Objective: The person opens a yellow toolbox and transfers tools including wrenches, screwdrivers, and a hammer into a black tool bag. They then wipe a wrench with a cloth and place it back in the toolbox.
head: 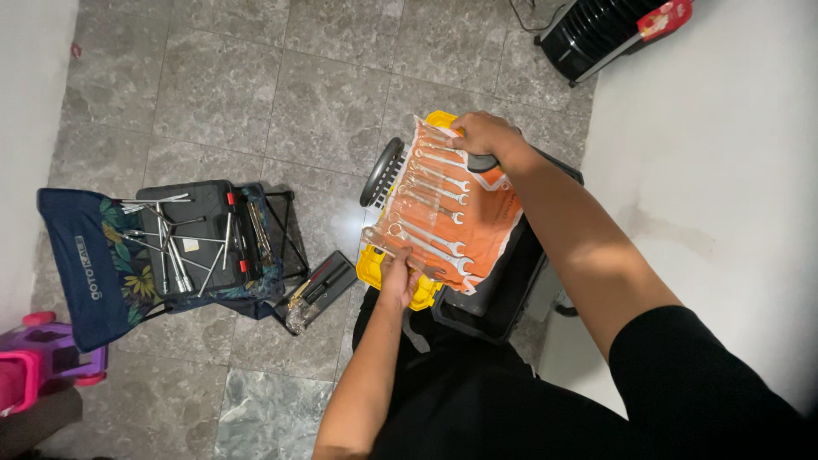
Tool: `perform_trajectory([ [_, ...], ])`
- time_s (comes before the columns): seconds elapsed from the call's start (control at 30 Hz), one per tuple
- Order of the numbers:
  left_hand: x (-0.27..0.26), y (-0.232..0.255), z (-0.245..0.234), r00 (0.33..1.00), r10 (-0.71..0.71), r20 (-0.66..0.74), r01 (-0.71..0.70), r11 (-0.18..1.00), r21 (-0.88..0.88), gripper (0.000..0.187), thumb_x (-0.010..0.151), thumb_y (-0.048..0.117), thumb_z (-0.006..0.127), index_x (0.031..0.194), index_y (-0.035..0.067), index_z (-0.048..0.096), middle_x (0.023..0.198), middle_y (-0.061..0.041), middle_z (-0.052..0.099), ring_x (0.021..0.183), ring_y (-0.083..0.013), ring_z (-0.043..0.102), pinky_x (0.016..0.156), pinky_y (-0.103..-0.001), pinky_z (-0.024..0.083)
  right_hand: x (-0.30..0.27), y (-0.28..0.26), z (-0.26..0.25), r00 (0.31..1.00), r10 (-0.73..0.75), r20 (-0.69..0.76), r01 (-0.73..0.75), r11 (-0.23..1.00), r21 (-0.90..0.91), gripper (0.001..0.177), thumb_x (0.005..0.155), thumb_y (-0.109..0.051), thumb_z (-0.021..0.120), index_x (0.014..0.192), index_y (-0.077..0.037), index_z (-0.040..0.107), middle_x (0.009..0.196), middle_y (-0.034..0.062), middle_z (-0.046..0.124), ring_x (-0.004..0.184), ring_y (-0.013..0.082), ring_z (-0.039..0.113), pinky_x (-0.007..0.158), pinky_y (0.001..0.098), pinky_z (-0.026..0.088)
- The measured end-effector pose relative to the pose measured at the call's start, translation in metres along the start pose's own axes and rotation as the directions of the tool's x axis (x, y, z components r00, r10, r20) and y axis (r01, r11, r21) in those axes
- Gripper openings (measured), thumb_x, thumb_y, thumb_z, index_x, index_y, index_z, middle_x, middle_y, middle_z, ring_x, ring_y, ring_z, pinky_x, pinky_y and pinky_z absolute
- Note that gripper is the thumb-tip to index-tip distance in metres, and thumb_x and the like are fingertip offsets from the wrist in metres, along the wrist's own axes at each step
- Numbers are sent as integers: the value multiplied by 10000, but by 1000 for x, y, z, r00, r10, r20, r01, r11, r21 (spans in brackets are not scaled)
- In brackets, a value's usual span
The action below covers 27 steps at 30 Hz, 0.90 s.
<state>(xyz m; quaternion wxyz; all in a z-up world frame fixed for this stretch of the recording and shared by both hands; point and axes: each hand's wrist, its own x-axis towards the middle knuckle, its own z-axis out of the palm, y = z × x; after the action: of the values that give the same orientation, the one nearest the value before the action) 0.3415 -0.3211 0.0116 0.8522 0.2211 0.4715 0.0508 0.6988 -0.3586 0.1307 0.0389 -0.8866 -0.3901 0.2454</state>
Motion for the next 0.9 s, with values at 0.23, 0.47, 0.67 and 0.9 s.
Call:
perform_trajectory([
  [0.23, -15, 9, -10, 996, 54, 65, -59, 995, 84, 187, 986, 265, 653, 1130, 147, 629, 1072, -10, 711, 959, -145, 691, 778, -321, 581, -9, 5, 13, 983, 74, -171, -74, 997, 3, 436, 850, -405, 769, 1235, -203, 731, 1168, 148, 713, 1133, 350, 648, 946, 484, 509],
  [0.47, -6, 19, -9, 993, 113, 21, -115, 977, 180, 180, 994, 262, 656, 1119, 134, 633, 1028, -11, 697, 914, -129, 668, 741, -318, 559, -22, 9, 6, 961, 120, -250, -95, 989, 111, 226, 879, -356, 770, 995, -164, 795, 1055, 128, 760, 1067, 338, 695, 928, 471, 540],
  [0.67, 2, 21, -25, 989, 148, -7, -142, 961, 237, 275, 970, 260, 705, 1113, 44, 613, 1000, -53, 713, 889, -155, 694, 771, -320, 605, -43, 22, 2, 901, 95, -424, 35, 957, 288, 211, 856, -247, 773, 1030, -128, 764, 964, 148, 734, 948, 341, 696, 833, 450, 542],
  [0.9, -7, 37, -45, 985, 167, 31, -169, 947, 275, 359, 955, 197, 705, 1213, -23, 584, 1070, -122, 702, 928, -217, 721, 801, -343, 629, -139, 32, -2, 637, 160, -754, 230, 894, 385, 195, 904, -92, 723, 1097, -62, 736, 1003, 120, 748, 937, 269, 726, 865, 380, 555],
])
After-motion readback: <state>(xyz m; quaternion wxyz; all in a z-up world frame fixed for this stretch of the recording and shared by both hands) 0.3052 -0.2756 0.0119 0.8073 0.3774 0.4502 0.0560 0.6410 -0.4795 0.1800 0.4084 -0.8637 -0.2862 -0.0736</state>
